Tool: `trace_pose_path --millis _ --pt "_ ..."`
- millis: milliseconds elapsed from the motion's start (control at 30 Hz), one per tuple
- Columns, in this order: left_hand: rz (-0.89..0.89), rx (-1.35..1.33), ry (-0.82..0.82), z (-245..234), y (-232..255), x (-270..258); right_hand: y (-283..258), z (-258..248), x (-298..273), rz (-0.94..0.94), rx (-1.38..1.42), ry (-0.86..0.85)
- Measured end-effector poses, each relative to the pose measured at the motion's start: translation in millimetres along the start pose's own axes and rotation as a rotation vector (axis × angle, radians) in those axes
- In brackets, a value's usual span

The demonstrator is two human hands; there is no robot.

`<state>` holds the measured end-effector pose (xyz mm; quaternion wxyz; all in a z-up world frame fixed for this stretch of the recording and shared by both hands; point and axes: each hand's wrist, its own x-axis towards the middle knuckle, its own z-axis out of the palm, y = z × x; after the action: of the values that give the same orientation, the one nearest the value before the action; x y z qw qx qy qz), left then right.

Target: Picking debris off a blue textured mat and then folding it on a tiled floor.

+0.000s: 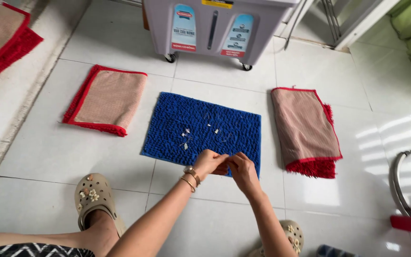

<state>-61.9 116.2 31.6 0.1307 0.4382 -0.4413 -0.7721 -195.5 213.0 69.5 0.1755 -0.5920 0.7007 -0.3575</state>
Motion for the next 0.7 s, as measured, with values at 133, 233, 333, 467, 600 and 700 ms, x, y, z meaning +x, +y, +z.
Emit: trace_pose_path --millis 133,233,333,467,600,700 --pt "0.014 -0.26 -0.168 -20 -5 10 13 1 9 0.054 0.062 0.006" --pt "-0.094 -0.394 -0.352 -28 0 4 28 -4 12 0.382 0.43 -0.121" --pt "-0.033 -0.321 -0.406 -28 11 5 7 -22 19 0.363 0.778 -0.107" --pt "-0.02 -0.253 -0.359 -33 18 2 -3 -24 26 0.366 0.723 -0.228" --pt "-0.049 -0.379 -0.343 -31 16 1 24 -10 24 0.301 0.802 -0.119" --pt "0.026 -0.249 -0.189 -16 31 -11 16 -3 26 0.363 0.545 -0.008"
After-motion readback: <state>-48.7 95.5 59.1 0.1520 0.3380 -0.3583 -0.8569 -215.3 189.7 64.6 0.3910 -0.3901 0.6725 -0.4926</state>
